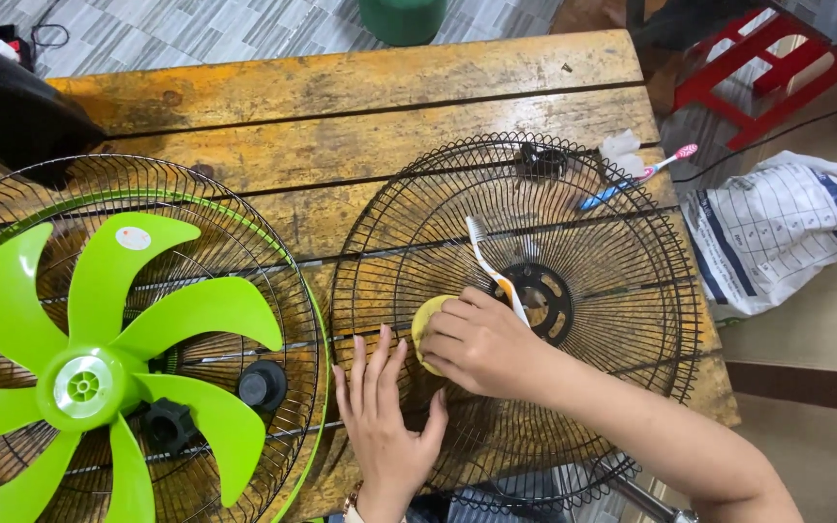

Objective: Cleaning a disassembled electric fan's grill and blades using a toothbrush and a cloth.

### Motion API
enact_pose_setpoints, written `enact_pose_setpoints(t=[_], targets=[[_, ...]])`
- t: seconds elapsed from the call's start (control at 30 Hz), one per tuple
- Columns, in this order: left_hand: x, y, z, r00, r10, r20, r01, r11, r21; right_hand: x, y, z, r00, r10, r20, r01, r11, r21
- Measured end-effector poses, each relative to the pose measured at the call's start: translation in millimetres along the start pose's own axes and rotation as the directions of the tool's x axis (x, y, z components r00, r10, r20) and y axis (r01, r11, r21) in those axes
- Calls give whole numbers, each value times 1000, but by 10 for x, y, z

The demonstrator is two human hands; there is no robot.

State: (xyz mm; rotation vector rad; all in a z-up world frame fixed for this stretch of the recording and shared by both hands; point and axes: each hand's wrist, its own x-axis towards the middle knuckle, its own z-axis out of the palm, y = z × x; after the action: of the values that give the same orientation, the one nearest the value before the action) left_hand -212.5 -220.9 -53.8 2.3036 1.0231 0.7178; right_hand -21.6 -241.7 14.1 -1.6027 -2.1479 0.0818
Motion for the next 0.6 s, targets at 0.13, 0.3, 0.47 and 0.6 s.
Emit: enact_pose_setpoints(t=[0.13,0.3,0.47,0.6], targets=[[-2,-2,4,1000,-4,6,4,1000,6,3,-34,-30,999,-40,19,41,996,-84],[-9,-18,10,1000,-2,10,2,1000,14,-57,-26,31,987,-161,-16,156,974,-166],[5,-5,-2,1000,-4,6,5,1000,-10,-42,35,55,989,-145,2,144,985,-100],[1,-2,-18,1000,-19,13,19,999,-33,-21,-7,45,990,-126,68,134,980,-146]])
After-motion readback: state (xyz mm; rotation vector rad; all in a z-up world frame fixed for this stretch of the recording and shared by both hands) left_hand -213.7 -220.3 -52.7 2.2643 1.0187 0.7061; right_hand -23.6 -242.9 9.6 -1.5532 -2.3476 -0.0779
